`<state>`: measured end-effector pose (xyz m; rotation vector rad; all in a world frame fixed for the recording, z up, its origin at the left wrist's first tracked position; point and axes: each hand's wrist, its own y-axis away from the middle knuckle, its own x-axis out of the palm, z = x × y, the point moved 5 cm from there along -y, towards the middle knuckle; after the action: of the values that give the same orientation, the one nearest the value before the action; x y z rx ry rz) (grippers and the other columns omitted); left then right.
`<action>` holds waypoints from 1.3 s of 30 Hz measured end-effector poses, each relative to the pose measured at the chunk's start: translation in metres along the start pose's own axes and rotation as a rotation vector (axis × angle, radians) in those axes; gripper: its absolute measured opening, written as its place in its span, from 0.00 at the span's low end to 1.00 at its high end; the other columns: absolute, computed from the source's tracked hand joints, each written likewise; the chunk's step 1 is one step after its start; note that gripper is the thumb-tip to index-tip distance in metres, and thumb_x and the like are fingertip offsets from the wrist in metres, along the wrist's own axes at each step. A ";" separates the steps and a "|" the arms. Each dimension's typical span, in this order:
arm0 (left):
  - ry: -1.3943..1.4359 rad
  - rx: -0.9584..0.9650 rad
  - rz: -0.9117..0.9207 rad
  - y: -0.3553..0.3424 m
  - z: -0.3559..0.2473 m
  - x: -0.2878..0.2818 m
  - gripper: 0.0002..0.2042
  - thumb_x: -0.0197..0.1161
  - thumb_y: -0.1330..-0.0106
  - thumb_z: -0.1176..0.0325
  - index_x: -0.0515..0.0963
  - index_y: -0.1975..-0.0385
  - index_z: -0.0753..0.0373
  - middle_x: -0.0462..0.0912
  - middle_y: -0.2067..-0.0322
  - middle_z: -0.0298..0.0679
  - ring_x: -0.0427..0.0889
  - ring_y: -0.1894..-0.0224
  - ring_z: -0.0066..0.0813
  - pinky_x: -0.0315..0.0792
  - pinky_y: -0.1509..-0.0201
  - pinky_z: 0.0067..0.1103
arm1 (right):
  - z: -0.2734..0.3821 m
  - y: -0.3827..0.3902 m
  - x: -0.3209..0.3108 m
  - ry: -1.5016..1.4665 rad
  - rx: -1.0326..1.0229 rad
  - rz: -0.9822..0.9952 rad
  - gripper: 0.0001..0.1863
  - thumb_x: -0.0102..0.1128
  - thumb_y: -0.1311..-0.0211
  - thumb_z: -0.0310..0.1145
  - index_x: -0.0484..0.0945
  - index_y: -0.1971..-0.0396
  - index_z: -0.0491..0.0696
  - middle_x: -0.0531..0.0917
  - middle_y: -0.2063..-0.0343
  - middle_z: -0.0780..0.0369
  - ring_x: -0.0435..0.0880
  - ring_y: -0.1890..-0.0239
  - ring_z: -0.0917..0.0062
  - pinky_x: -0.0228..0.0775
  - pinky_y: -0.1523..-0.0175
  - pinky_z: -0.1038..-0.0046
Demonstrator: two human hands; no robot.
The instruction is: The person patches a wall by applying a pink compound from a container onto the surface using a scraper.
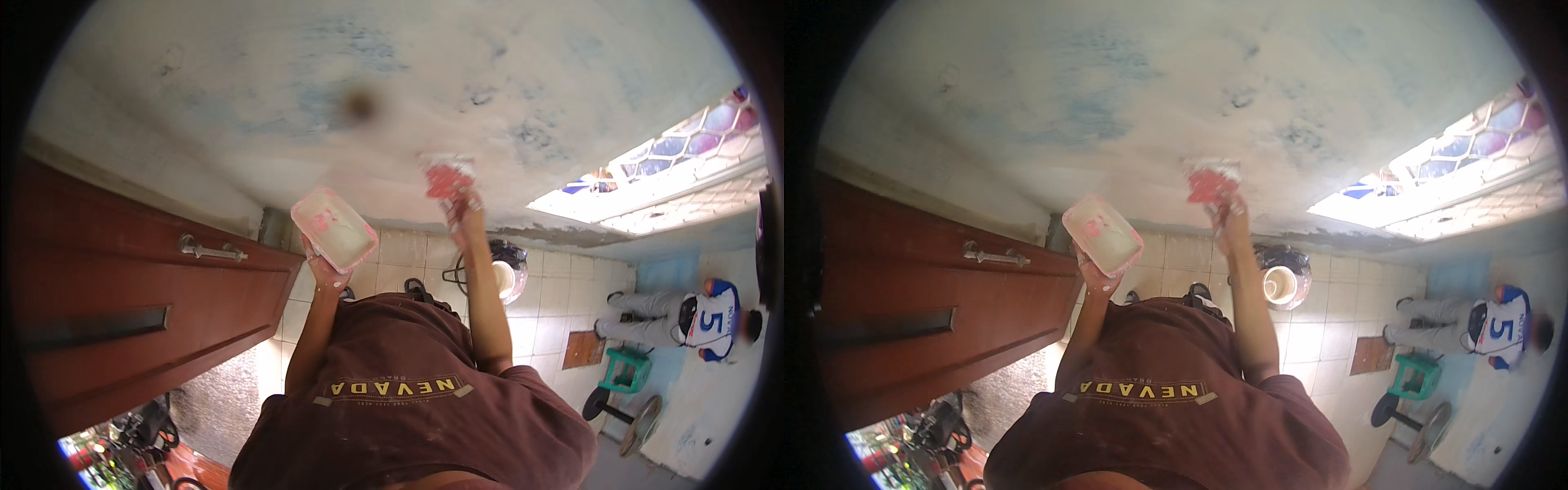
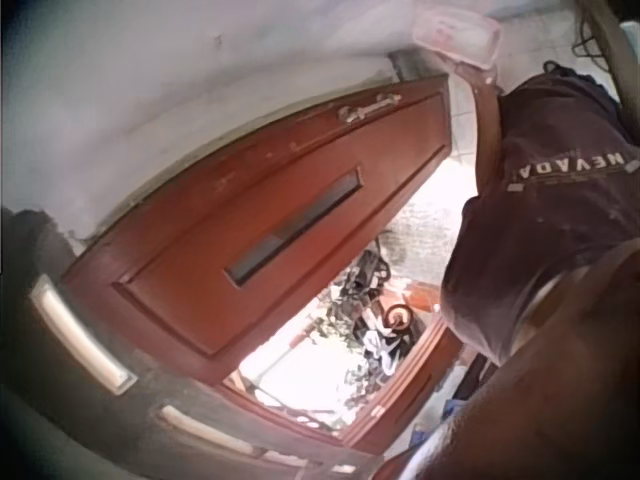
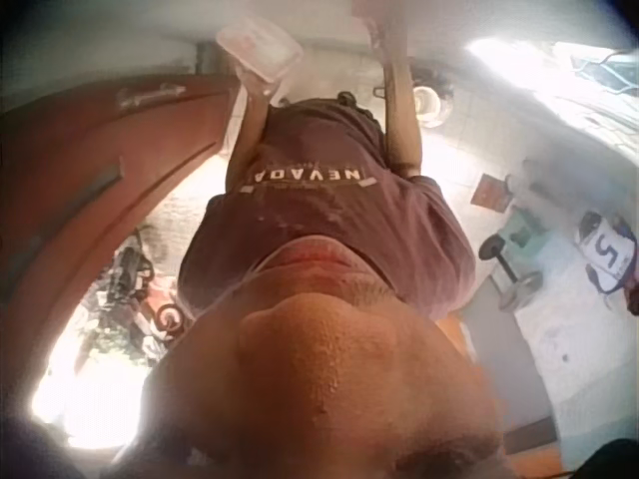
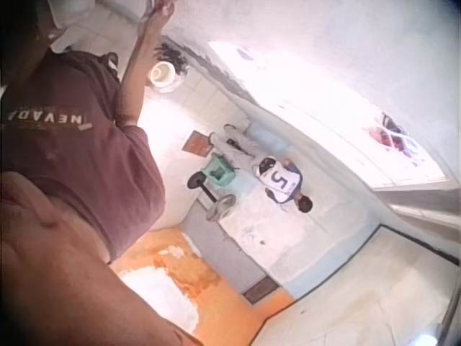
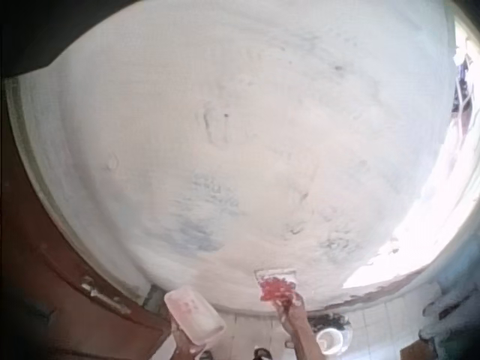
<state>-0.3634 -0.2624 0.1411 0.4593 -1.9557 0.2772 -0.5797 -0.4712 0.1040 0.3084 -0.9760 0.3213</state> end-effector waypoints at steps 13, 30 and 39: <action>-0.221 0.054 -0.105 0.018 -0.025 0.022 0.44 0.48 0.37 0.25 0.65 0.32 0.56 0.77 0.41 0.40 0.81 0.45 0.37 0.78 0.40 0.38 | 0.046 0.126 0.213 1.301 -0.415 0.486 0.07 0.62 0.33 0.28 0.77 0.64 0.40 0.79 0.78 0.61 0.76 0.77 0.79 0.66 0.70 0.72; -0.108 -0.001 0.063 0.039 -0.094 0.005 0.30 0.47 0.25 0.47 0.61 0.29 0.59 0.69 0.33 0.45 0.72 0.34 0.42 0.70 0.30 0.38 | -0.093 0.169 0.284 1.695 -0.342 0.580 0.11 0.61 0.43 0.28 0.73 0.66 0.37 0.82 0.76 0.43 0.84 0.73 0.45 0.77 0.65 0.51; -0.296 -0.077 -0.013 0.053 -0.110 -0.006 0.31 0.45 0.24 0.43 0.61 0.29 0.57 0.70 0.34 0.44 0.74 0.35 0.40 0.71 0.31 0.38 | -0.117 0.172 0.278 1.568 -0.285 0.516 0.11 0.62 0.44 0.29 0.74 0.69 0.35 0.81 0.76 0.41 0.83 0.71 0.45 0.75 0.65 0.50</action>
<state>-0.2943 -0.1709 0.1821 0.4839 -2.2425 0.1304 -0.4153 -0.2328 0.2962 -0.4647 0.4868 0.7135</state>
